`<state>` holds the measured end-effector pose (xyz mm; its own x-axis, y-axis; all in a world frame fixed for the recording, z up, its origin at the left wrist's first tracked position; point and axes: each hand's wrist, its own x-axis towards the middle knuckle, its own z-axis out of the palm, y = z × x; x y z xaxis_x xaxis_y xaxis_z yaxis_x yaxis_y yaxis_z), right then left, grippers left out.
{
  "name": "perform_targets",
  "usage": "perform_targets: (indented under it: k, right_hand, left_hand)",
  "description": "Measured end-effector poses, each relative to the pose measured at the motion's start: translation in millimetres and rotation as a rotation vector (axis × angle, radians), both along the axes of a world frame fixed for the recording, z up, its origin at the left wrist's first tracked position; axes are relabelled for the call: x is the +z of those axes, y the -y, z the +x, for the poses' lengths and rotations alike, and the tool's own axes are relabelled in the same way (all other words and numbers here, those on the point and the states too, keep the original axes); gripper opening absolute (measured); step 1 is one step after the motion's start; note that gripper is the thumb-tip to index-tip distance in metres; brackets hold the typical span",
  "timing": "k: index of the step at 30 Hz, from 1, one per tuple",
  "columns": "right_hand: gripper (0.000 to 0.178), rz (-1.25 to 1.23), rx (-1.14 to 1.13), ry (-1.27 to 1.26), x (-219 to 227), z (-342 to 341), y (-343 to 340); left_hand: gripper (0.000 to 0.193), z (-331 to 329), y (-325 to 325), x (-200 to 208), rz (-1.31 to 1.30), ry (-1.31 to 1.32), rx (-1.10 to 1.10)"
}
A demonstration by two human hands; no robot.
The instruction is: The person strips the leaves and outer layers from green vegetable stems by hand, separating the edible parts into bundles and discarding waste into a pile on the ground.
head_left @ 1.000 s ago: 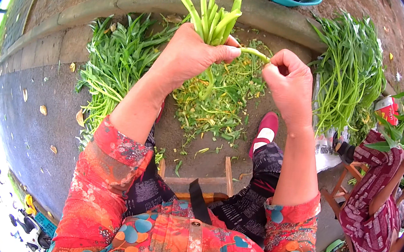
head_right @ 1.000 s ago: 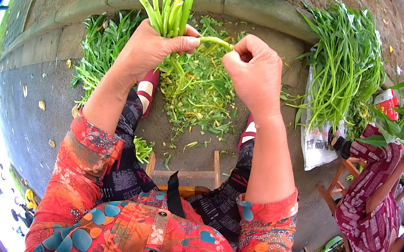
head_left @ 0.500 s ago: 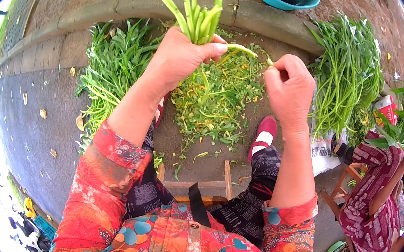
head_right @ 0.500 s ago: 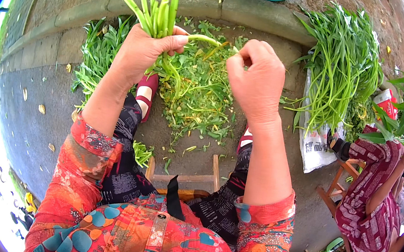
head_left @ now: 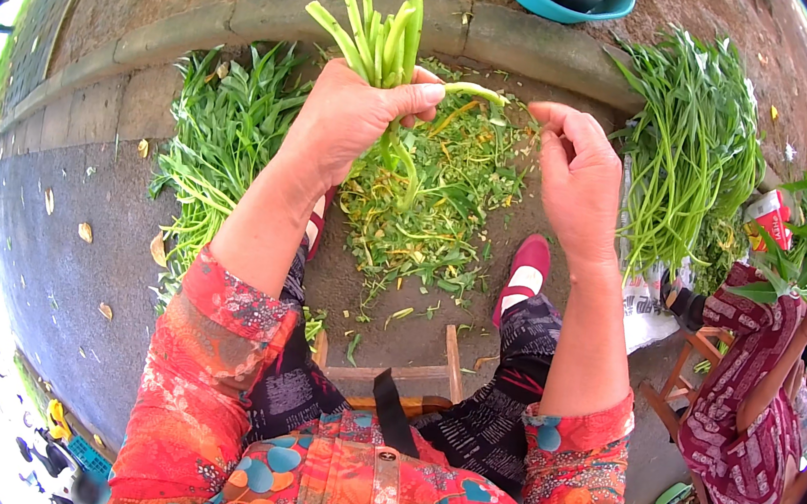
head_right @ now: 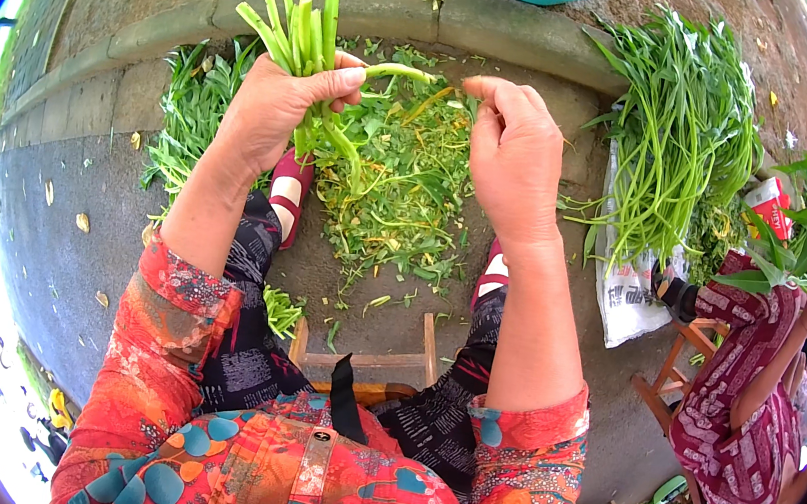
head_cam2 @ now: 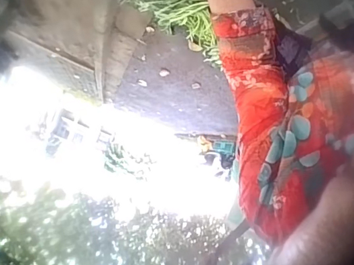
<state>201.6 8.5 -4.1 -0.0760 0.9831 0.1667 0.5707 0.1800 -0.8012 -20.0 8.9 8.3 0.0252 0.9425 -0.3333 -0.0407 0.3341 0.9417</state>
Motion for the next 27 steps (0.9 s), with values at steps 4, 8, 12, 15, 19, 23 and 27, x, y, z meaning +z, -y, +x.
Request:
perform_targets:
  k: [4,8,12,15,19,23,27]
  right_hand:
    - [0.016,0.12,0.081,-0.05,6.7,-8.1,0.1]
    - [0.014,0.171,0.139,-0.012,7.7,-8.3,2.0]
    - [0.013,0.19,0.194,-0.009,6.8,-7.7,1.8]
    - [0.011,0.186,0.219,0.013,6.8,-9.1,2.2]
    - [0.007,0.206,0.228,0.05,7.9,-11.5,2.8]
    - [0.005,0.193,0.222,0.049,8.1,-11.9,3.4]
    - [0.004,0.171,0.228,0.057,8.2,-11.2,4.4]
  left_hand:
    - [0.018,0.0,0.7,-2.1,0.004,-0.015,-0.044]
    - [0.018,0.0,1.0,-1.5,0.02,-0.022,-0.08]
    - [0.018,-0.2,1.3,0.4,0.021,-0.011,-0.087]
    - [0.019,-1.0,1.7,2.0,0.014,-0.016,-0.1]
    - [0.021,-1.7,2.0,1.6,0.008,-0.054,-0.12]
    - [0.022,-2.4,1.4,0.8,0.003,-0.039,-0.143]
    - [0.024,-2.6,3.0,3.1,-0.012,-0.053,-0.153]
